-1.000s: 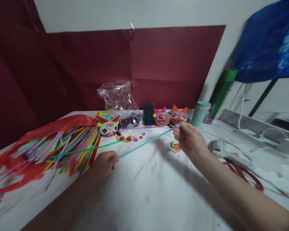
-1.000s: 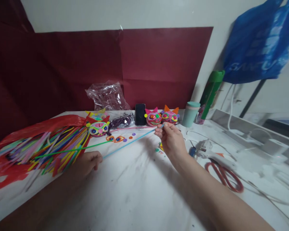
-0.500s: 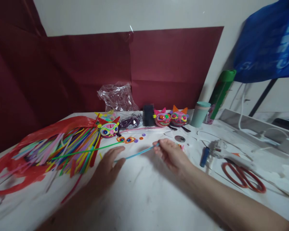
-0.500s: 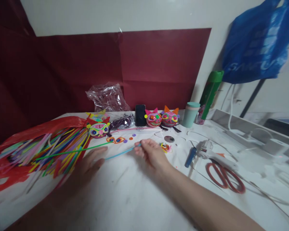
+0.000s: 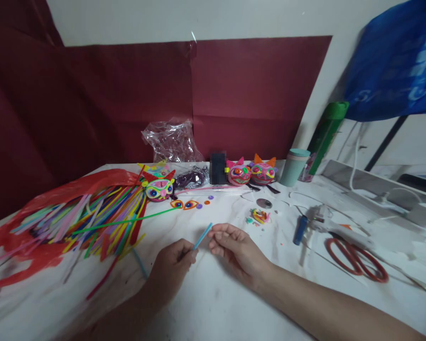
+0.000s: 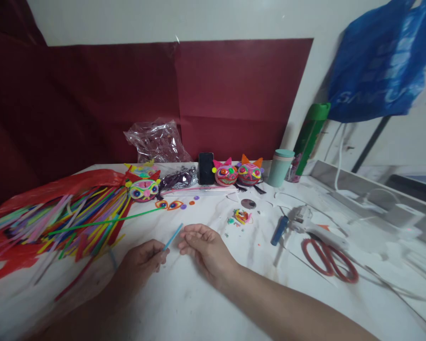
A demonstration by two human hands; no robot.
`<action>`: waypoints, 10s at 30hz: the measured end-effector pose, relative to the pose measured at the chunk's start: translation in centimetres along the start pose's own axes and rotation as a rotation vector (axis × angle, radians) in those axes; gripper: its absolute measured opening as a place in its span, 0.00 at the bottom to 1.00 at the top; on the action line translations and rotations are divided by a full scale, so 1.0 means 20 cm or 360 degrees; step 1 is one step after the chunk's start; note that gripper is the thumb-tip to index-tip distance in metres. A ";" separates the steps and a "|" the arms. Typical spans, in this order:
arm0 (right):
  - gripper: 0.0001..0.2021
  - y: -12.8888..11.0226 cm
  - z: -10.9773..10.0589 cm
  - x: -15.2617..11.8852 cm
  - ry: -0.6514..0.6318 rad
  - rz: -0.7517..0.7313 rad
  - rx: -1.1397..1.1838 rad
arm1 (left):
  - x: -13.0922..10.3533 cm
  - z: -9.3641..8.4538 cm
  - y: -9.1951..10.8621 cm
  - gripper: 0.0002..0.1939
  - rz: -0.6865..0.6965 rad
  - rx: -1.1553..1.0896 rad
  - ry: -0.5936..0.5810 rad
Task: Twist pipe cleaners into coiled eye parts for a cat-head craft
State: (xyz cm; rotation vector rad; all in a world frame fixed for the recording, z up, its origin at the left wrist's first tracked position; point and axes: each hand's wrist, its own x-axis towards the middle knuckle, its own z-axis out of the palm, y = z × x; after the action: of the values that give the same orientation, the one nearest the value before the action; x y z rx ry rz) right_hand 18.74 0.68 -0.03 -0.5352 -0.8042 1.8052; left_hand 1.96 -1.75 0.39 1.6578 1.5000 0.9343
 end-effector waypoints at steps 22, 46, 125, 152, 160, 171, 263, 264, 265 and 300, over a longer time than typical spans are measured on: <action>0.09 0.05 0.00 -0.05 -0.0048 -0.0022 -0.0390 | -0.03 0.02 0.00 0.09 0.0023 -0.0083 -0.0170; 0.12 0.13 -0.01 -0.05 -0.0148 -0.0002 -0.0450 | -0.03 0.05 0.01 0.08 0.0000 -0.0507 -0.0349; 0.08 0.09 0.02 -0.09 -0.0156 -0.0405 -0.1117 | -0.05 0.07 0.06 0.10 -0.0208 -0.0964 -0.0243; 0.11 0.12 -0.03 -0.06 -0.0250 -0.0134 -0.0924 | -0.03 0.05 -0.01 0.06 -0.0200 -0.0694 -0.0398; 0.05 0.02 -0.01 -0.08 -0.0471 -0.0565 -0.1881 | -0.03 0.03 0.00 0.06 -0.0193 -0.0265 -0.0391; 0.12 0.12 -0.02 -0.06 -0.0213 -0.0087 -0.0900 | -0.02 0.04 -0.02 0.08 -0.0169 -0.0676 -0.0345; 0.08 0.02 0.02 -0.14 -0.0598 -0.0799 -0.2296 | -0.08 0.04 0.00 0.07 0.0784 0.0751 -0.0055; 0.08 0.02 0.02 -0.14 -0.0596 -0.0815 -0.2320 | -0.09 0.05 0.00 0.07 0.0802 0.0754 -0.0031; 0.08 0.02 0.01 -0.14 -0.0568 -0.0801 -0.2305 | -0.09 0.06 0.01 0.07 0.0790 0.0737 -0.0001; 0.06 0.03 0.01 -0.12 -0.0363 -0.0425 -0.1962 | -0.08 0.04 0.04 0.07 0.0644 0.0545 0.0036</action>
State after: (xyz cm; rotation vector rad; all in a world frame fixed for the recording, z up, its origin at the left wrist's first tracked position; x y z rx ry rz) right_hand 19.05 -1.74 -0.38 -0.9242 -2.0365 0.9594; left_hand 2.92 -3.49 0.56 2.2652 1.4236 0.9401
